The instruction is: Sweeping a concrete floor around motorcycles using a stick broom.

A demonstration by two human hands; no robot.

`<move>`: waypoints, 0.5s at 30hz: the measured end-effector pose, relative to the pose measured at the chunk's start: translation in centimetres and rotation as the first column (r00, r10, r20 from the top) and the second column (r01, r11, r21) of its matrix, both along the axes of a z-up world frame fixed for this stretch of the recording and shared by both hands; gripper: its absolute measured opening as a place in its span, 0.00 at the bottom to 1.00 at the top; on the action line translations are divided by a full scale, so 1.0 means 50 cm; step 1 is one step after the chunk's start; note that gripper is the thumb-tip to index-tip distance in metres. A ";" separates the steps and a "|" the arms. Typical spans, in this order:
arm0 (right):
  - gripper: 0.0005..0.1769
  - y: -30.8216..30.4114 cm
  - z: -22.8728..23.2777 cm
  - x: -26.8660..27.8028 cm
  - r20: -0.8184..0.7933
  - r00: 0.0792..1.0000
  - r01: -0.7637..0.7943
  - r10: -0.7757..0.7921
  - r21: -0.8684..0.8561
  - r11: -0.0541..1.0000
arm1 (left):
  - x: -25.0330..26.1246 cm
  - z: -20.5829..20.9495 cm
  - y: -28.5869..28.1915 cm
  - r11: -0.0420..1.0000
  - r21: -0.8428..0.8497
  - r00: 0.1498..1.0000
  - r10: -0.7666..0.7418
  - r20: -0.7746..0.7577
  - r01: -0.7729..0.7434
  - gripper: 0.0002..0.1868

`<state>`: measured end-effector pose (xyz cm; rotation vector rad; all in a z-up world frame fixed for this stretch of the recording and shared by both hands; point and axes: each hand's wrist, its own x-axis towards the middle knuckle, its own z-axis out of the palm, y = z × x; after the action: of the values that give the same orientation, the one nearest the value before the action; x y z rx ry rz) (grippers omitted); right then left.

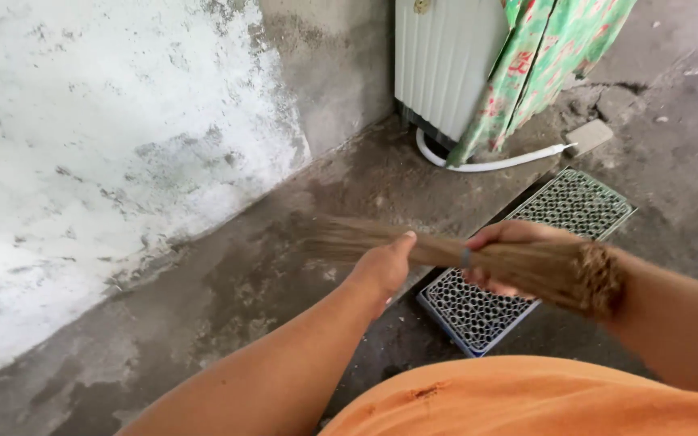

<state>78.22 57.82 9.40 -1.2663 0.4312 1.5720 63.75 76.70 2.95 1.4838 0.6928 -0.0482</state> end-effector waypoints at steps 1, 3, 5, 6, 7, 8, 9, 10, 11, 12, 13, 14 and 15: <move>0.19 -0.054 -0.037 0.067 -0.011 1.000 0.005 -0.004 0.009 1.000 | -0.006 0.023 0.005 1.000 0.009 1.000 -0.004 -0.011 0.005 0.40; 0.23 -0.179 -0.108 0.198 0.092 0.996 -0.017 0.016 0.013 1.000 | -0.016 0.065 -0.002 0.993 -0.103 0.955 -0.078 -0.285 0.050 0.41; 0.21 -0.241 -0.059 0.224 0.037 0.986 0.162 -0.160 -0.052 0.985 | -0.015 0.061 0.006 0.994 -0.052 0.944 -0.112 -0.310 0.101 0.41; 0.20 -0.287 -0.024 0.238 -0.002 0.941 0.335 -0.338 -0.129 0.933 | -0.003 0.065 0.002 0.987 -0.006 0.932 -0.152 -0.329 0.158 0.42; 0.20 -0.284 -0.005 0.230 0.003 0.934 0.355 -0.357 -0.130 0.926 | 0.011 0.062 0.001 0.984 -0.008 0.930 -0.171 -0.325 0.178 0.42; 0.21 -0.295 0.014 0.216 0.294 0.870 0.464 -0.396 -0.214 0.860 | 0.024 0.054 -0.013 0.982 -0.019 0.935 -0.185 -0.302 0.188 0.43; 0.21 -0.305 0.032 0.202 0.563 0.741 0.577 -0.366 -0.256 0.775 | 0.037 0.046 -0.026 0.980 -0.030 0.940 -0.198 -0.278 0.198 0.44; 0.21 -0.337 0.015 0.221 0.570 0.728 0.599 -0.382 -0.256 0.759 | 0.059 0.060 -0.034 0.974 -0.033 0.936 -0.224 -0.271 0.223 0.44; 0.25 -0.369 -0.002 0.239 0.545 0.826 0.344 -0.142 -0.289 0.893 | 0.082 0.074 -0.042 0.975 -0.066 0.929 -0.224 -0.295 0.214 0.41; 0.28 -0.406 -0.017 0.260 0.510 0.852 0.059 0.117 -0.317 0.947 | 0.108 0.089 -0.054 0.974 -0.100 0.920 -0.225 -0.320 0.204 0.38; 0.28 -0.394 0.040 0.219 0.514 0.852 0.085 0.099 -0.322 0.943 | 0.147 0.065 -0.057 0.968 -0.105 0.916 -0.250 -0.313 0.229 0.38; 0.25 -0.378 0.094 0.181 0.346 0.938 0.132 -0.028 -0.279 0.951 | 0.189 0.039 -0.061 0.970 0.104 0.968 -0.203 -0.147 0.219 0.39; 0.21 -0.359 0.147 0.145 0.161 0.975 0.188 -0.152 -0.235 0.954 | 0.233 0.012 -0.067 0.940 0.298 0.983 -0.183 0.037 0.163 0.41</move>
<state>85.46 39.86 16.75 -1.4802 0.6451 1.3020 75.41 73.36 3.56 1.8237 0.5310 -0.0328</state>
